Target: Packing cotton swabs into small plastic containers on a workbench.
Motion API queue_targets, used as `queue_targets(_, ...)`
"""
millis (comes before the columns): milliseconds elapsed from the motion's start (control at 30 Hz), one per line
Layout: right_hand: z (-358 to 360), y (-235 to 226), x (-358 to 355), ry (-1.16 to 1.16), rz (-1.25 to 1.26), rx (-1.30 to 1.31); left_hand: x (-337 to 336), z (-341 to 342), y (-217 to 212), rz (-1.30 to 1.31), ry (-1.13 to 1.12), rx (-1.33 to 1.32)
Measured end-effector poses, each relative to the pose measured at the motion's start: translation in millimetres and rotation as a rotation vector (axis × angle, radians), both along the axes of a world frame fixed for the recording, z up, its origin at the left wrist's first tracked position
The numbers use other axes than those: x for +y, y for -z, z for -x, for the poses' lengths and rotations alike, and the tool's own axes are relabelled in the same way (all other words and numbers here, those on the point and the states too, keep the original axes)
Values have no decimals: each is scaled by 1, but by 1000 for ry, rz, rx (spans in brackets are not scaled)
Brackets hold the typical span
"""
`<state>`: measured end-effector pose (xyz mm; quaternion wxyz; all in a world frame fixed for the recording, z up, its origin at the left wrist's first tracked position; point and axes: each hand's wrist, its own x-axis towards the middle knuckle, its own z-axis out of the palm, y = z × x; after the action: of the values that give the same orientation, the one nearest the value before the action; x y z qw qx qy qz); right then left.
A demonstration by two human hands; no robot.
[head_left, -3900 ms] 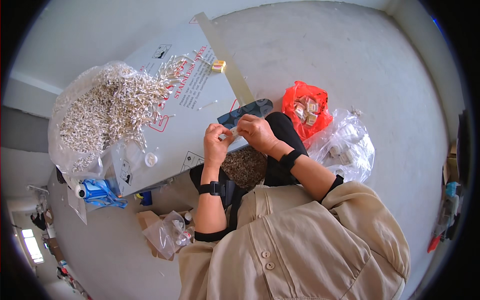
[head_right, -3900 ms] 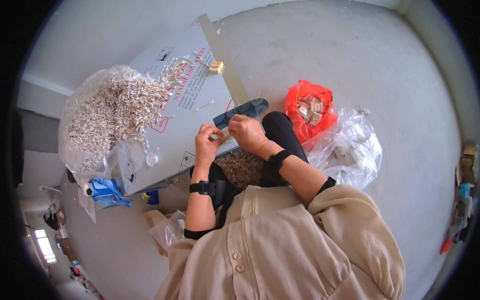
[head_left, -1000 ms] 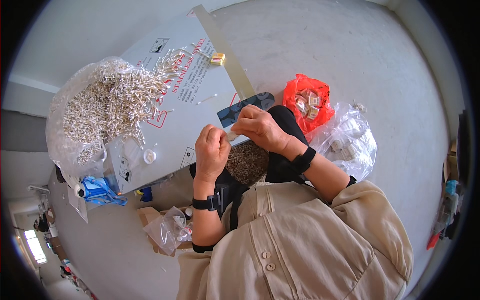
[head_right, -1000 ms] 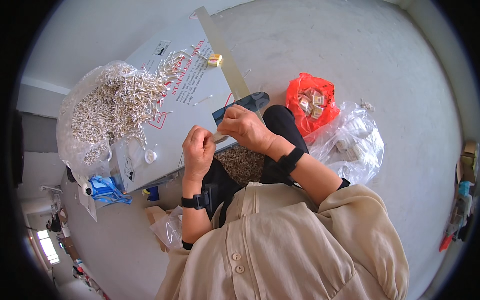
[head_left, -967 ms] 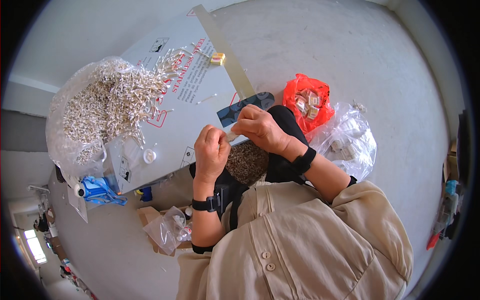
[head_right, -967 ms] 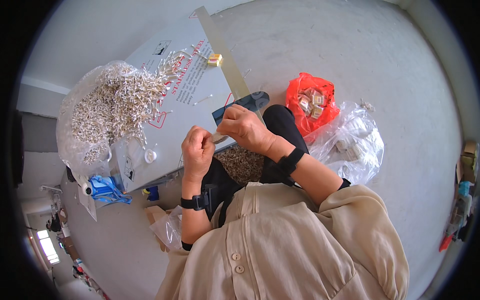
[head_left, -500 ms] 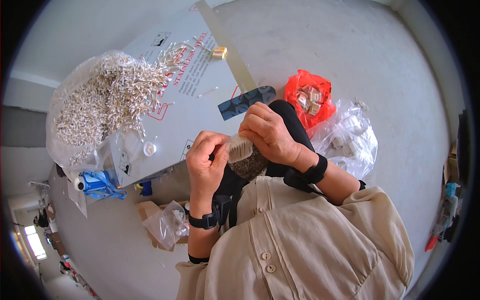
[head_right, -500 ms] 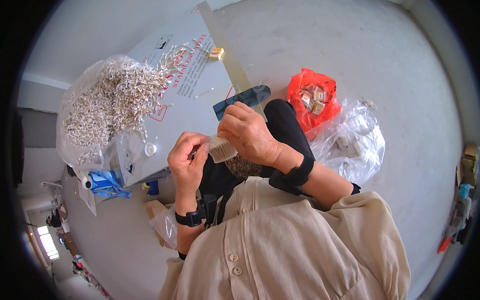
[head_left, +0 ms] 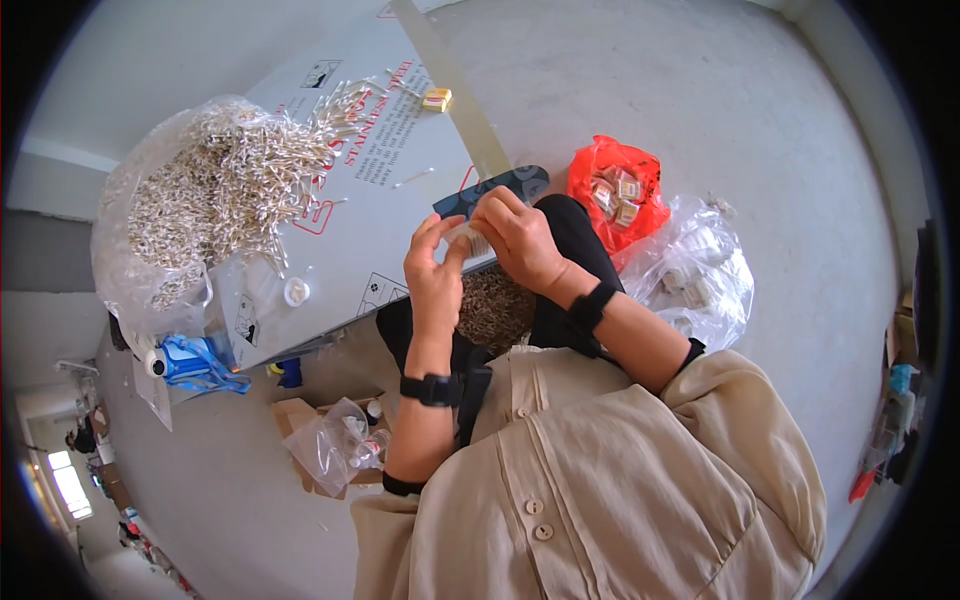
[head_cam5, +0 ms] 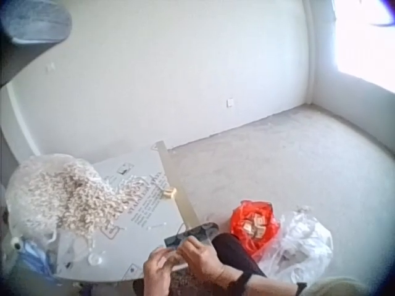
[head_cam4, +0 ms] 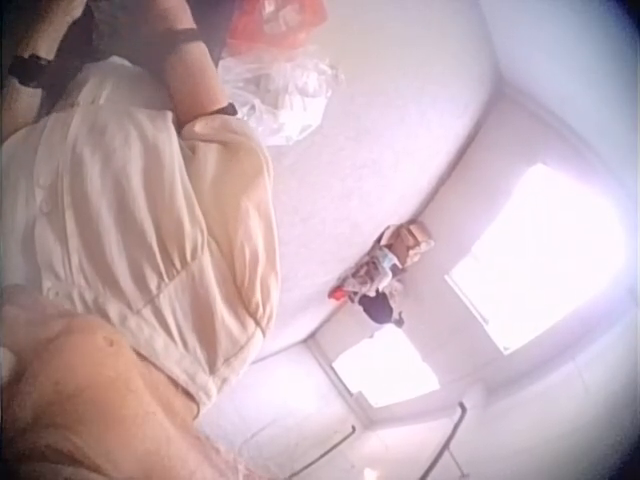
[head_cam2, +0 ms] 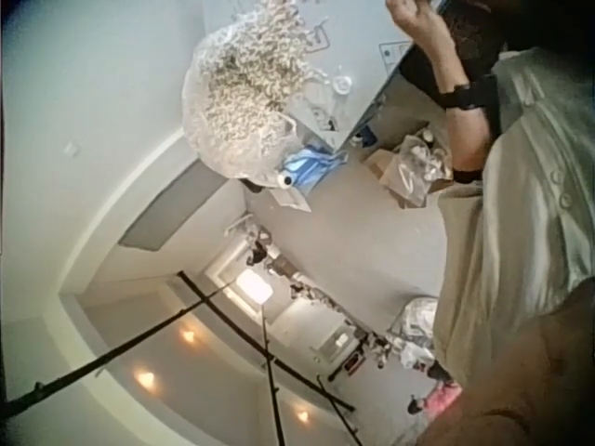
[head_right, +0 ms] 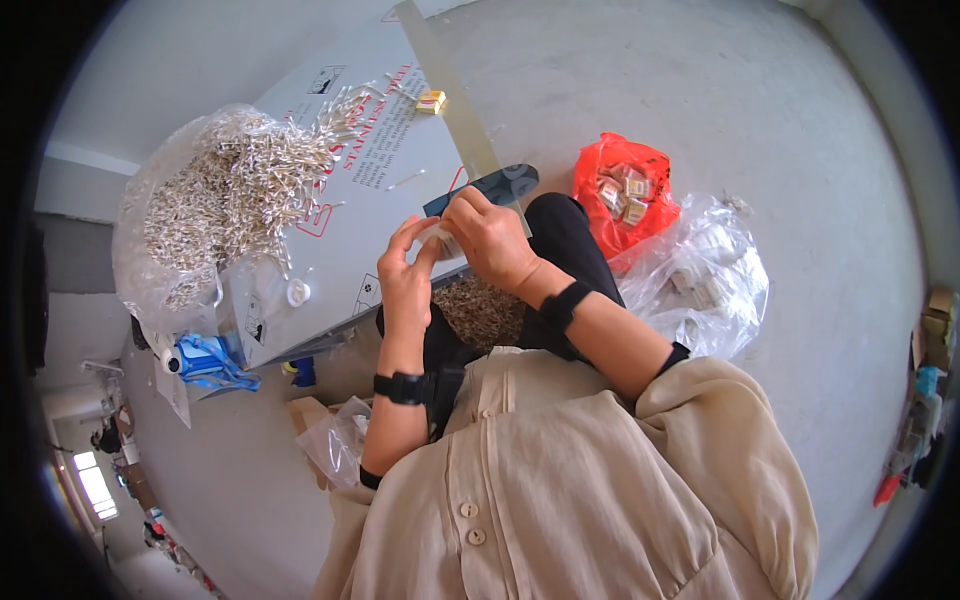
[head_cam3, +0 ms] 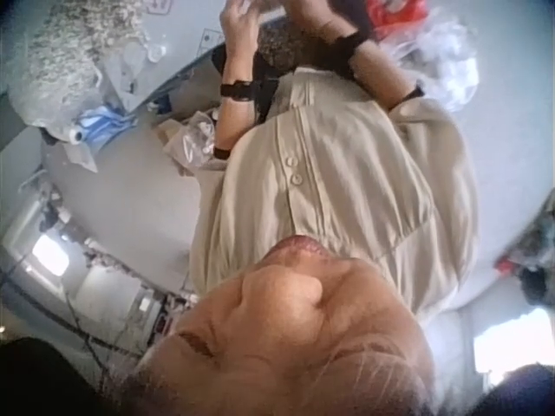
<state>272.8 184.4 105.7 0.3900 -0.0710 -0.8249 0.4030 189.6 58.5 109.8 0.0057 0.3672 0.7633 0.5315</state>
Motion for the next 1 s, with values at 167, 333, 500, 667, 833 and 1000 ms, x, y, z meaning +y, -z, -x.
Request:
queue_targets(167,15,41,4,11,299,-139,14,8,32,-218,68,-993)
queue_targets(333,11,53,3,-37,473,-209,12,6,49,-240,36,-1036)
queue_targets(500,10,59,2,-51,478,-264,12,5,53,-329,24,-1045)
queue_targets(667,11,59,-3,-67,569,-282,8,5,56,-335,25,-1036)
queue_targets(833,15,62,-5,-78,683,-327,9,5,58,-319,34,-1019)
queue_targets(1000,16,66,-6,-108,850,-248,9,6,58,-337,37,-1016)
